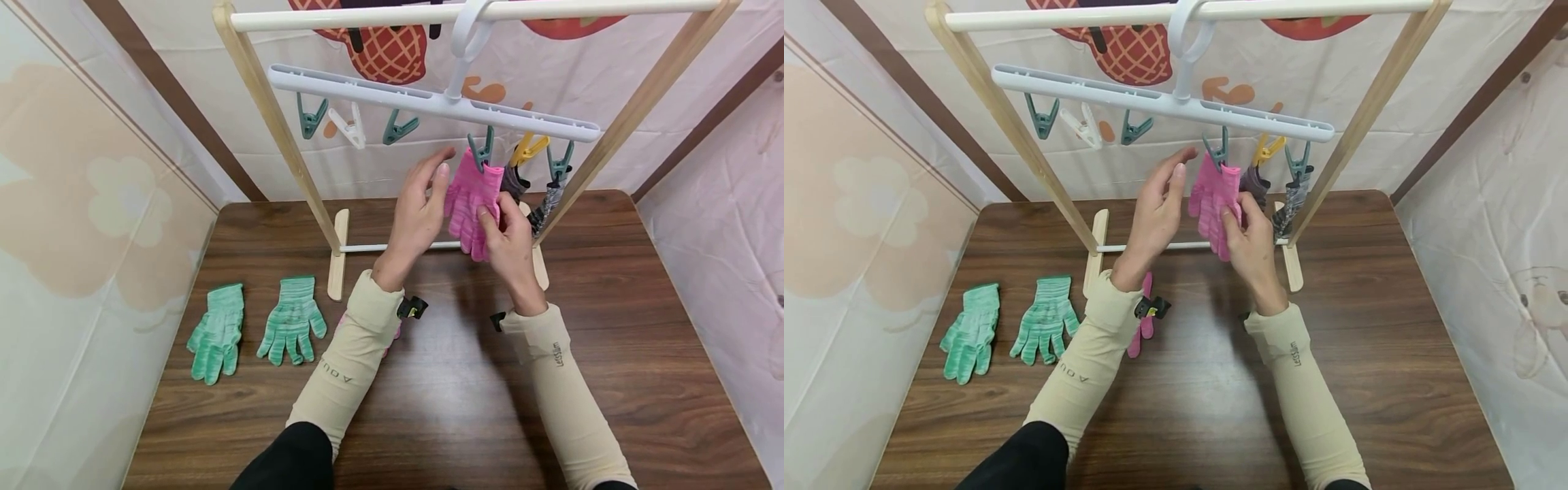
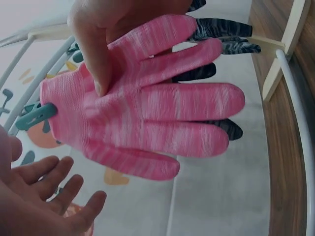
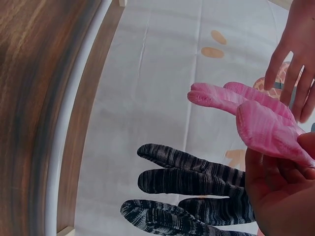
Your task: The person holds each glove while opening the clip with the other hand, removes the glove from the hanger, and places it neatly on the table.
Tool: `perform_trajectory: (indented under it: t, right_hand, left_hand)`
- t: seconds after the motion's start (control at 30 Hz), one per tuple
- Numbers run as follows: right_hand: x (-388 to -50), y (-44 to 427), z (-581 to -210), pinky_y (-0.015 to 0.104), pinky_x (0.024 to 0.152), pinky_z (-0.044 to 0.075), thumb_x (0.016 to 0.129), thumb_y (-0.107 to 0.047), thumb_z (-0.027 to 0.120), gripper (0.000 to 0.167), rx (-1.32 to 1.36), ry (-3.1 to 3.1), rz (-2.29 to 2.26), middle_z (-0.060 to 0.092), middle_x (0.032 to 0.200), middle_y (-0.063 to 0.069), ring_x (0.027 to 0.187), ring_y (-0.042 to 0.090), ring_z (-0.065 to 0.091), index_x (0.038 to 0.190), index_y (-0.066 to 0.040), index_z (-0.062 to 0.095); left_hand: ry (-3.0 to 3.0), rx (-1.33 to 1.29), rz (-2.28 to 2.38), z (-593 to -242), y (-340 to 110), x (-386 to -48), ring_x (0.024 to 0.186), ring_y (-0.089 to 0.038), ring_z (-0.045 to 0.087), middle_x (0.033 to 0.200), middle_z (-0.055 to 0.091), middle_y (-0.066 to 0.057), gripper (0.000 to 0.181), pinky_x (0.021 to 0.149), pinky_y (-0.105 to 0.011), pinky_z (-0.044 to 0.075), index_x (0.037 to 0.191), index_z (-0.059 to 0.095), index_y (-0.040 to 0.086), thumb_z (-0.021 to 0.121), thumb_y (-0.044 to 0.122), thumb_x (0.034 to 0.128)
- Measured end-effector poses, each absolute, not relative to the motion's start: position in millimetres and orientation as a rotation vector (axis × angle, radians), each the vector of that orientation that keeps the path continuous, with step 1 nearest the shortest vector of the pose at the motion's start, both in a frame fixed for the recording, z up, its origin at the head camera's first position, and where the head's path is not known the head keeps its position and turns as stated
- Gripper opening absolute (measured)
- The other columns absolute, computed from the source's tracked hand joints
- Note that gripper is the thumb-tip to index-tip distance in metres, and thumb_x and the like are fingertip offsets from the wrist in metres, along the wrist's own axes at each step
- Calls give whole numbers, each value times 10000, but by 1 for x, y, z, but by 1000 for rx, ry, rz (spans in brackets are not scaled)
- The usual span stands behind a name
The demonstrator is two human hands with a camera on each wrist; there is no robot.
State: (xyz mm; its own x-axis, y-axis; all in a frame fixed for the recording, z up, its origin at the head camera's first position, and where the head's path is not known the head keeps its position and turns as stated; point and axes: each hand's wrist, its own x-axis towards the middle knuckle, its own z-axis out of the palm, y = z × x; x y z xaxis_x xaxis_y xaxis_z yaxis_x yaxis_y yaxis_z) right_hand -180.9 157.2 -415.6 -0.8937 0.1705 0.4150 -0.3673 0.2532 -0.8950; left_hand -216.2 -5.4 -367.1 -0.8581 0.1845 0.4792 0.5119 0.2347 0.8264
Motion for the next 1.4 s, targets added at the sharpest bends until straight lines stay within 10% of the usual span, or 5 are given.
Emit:
perform_trajectory:
  t: [0.87,1.4]
  right_hand:
    - [-178,159,-416,170,682,499,1059,-141,584,251,187,-2179,1644,698,1019,190,818,75,613,1249,10,646]
    - [-179,161,-416,178,687,512,1061,-153,584,246,184,-2180,1632,700,1008,193,816,68,628,1231,14,648]
  left_hand:
    - [-2232,-660,-1791,-359,7,-233,1162,-238,638,1244,694,-129,294,1011,-332,533,1286,681,38,568,211,1078]
    - [-2113,-834,-1933,-348,13,-233,1284,-184,588,1439,642,-123,444,1081,-264,462,1428,605,41,648,200,1016]
